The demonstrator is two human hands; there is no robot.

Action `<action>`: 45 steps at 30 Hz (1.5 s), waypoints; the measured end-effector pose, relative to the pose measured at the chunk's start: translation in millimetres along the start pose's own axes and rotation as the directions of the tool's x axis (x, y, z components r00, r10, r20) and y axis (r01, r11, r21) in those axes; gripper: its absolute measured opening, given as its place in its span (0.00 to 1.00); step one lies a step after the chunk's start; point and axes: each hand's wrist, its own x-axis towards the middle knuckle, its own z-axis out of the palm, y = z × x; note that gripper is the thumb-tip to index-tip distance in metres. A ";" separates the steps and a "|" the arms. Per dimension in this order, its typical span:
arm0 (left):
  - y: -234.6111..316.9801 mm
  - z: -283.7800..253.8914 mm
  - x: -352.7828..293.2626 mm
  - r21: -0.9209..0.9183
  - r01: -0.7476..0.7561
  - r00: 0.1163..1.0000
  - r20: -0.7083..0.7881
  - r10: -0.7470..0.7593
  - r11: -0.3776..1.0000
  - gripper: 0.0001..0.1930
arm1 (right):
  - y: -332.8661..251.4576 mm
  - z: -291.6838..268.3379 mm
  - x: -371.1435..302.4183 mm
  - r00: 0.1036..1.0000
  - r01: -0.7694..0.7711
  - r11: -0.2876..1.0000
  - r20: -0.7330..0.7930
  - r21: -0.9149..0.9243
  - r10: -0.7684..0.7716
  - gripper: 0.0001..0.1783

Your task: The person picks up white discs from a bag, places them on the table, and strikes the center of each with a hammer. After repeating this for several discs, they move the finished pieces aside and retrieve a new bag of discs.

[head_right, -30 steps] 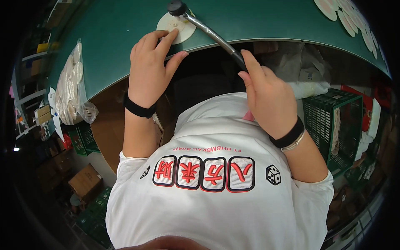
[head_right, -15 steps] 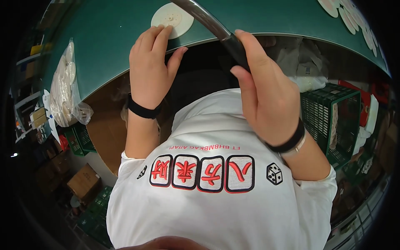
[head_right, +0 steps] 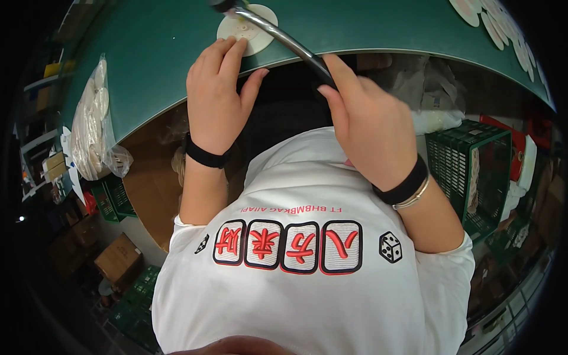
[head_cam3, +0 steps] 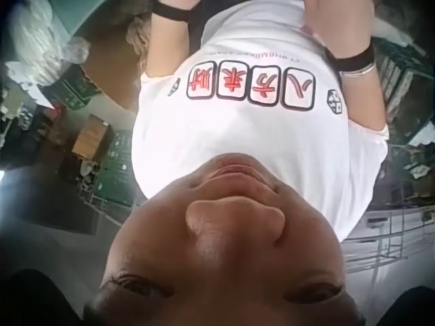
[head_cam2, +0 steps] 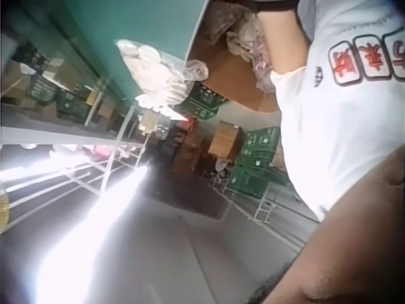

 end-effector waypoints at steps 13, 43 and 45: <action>23.6 0.2 45.0 -0.080 -0.095 0.995 -0.050 0.091 0.992 0.22 | 29.4 -46.4 11.8 0.989 0.002 0.943 -0.138 0.334 0.046 0.21; 130.4 -63.4 126.4 -0.784 0.496 0.831 0.554 0.059 0.374 0.19 | 180.5 -187.0 83.7 0.600 -0.055 0.698 -0.535 0.714 0.595 0.11; 127.7 -58.4 153.5 -0.775 0.399 0.842 0.521 0.138 0.490 0.19 | 187.9 -175.2 84.7 0.699 -0.047 0.695 -0.473 0.718 0.536 0.11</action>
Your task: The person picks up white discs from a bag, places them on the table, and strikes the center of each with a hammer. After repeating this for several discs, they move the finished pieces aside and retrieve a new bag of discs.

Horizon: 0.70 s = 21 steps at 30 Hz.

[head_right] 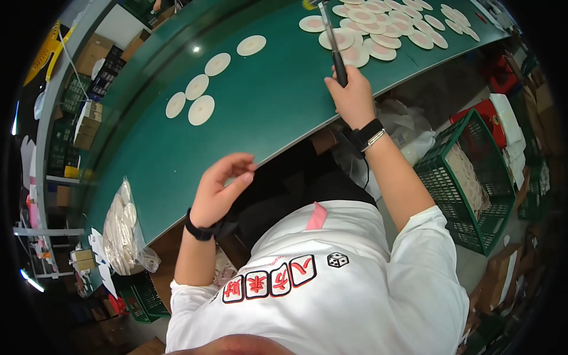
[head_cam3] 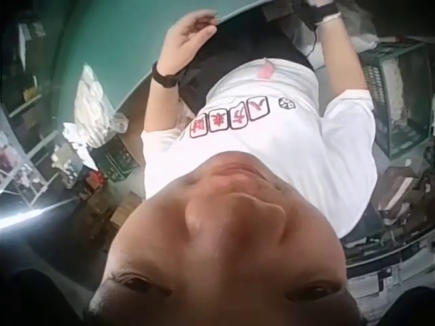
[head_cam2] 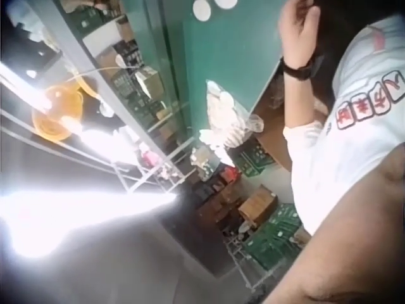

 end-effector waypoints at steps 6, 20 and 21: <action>14.2 -47.2 129.3 0.480 -0.145 0.989 0.081 0.121 0.865 0.23 | -2.1 -7.6 22.7 0.981 0.053 0.995 0.189 -0.082 -0.037 0.12; -2.7 -42.2 326.4 0.882 -0.038 0.999 0.043 0.001 0.470 0.36 | -26.2 -24.8 36.0 0.990 -0.047 0.997 0.129 -0.055 0.054 0.13; 4.6 -39.3 305.7 0.885 -0.085 0.993 0.113 -0.034 0.458 0.35 | -24.8 -27.3 35.0 0.985 -0.057 0.997 0.159 -0.060 0.066 0.13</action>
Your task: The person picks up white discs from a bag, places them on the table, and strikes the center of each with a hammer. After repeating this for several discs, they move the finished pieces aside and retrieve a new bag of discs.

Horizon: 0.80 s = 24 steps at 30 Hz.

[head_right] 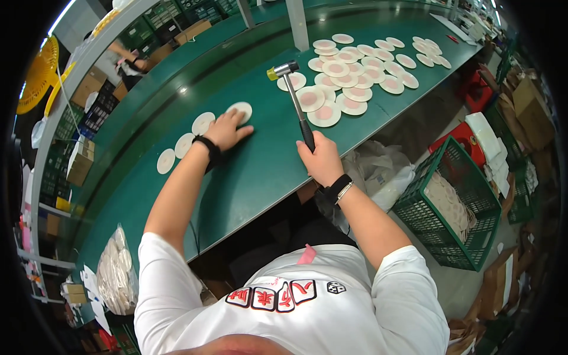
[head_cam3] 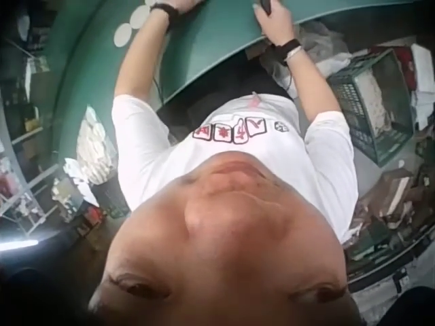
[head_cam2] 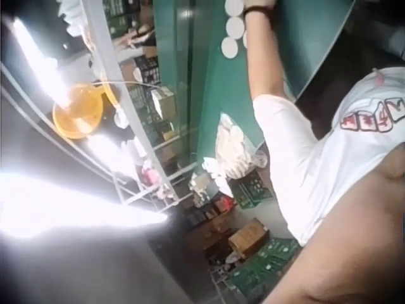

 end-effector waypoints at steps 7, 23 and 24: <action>36.4 -1.7 -168.2 0.076 -0.258 0.966 0.032 0.256 0.963 0.34 | 15.6 5.3 1.8 1.000 0.019 0.999 0.007 0.039 -0.019 0.16; -49.4 27.5 -334.9 0.046 0.120 0.988 -0.106 -0.114 0.992 0.37 | 17.9 73.3 -46.0 0.996 -0.079 0.990 0.040 0.119 0.075 0.17; -39.6 27.0 -342.3 0.046 0.126 0.987 -0.101 -0.121 0.991 0.37 | 21.2 70.7 -45.6 0.996 -0.081 0.987 0.033 0.140 0.077 0.18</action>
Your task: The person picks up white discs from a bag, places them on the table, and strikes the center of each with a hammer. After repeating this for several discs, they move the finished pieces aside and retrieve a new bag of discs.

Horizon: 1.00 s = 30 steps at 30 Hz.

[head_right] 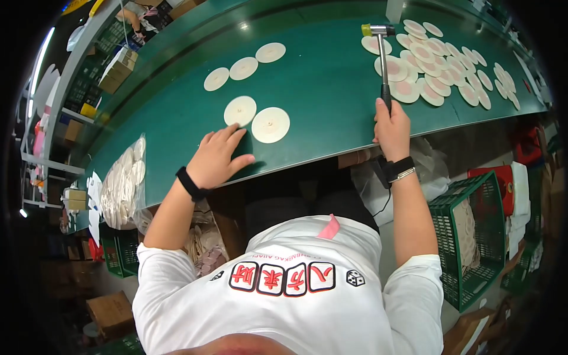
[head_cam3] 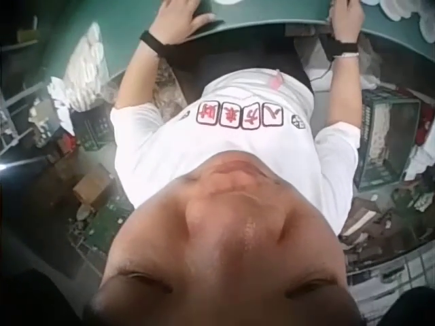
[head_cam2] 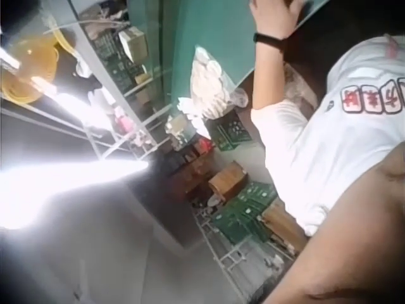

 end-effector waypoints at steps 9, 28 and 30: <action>23.0 16.7 -56.2 0.060 0.042 0.982 -0.188 -0.030 0.997 0.35 | 12.8 11.3 -22.2 0.996 0.092 0.996 0.021 0.002 -0.092 0.17; 30.4 111.7 -96.6 -0.185 0.051 0.960 -0.261 -0.099 0.981 0.37 | 30.2 69.1 -227.3 0.848 0.489 0.690 0.475 -0.534 -0.233 0.22; 27.4 120.9 -101.1 -0.183 0.052 0.950 -0.293 -0.105 0.982 0.37 | 30.0 73.2 -232.3 0.829 0.532 0.641 0.495 -0.553 -0.261 0.25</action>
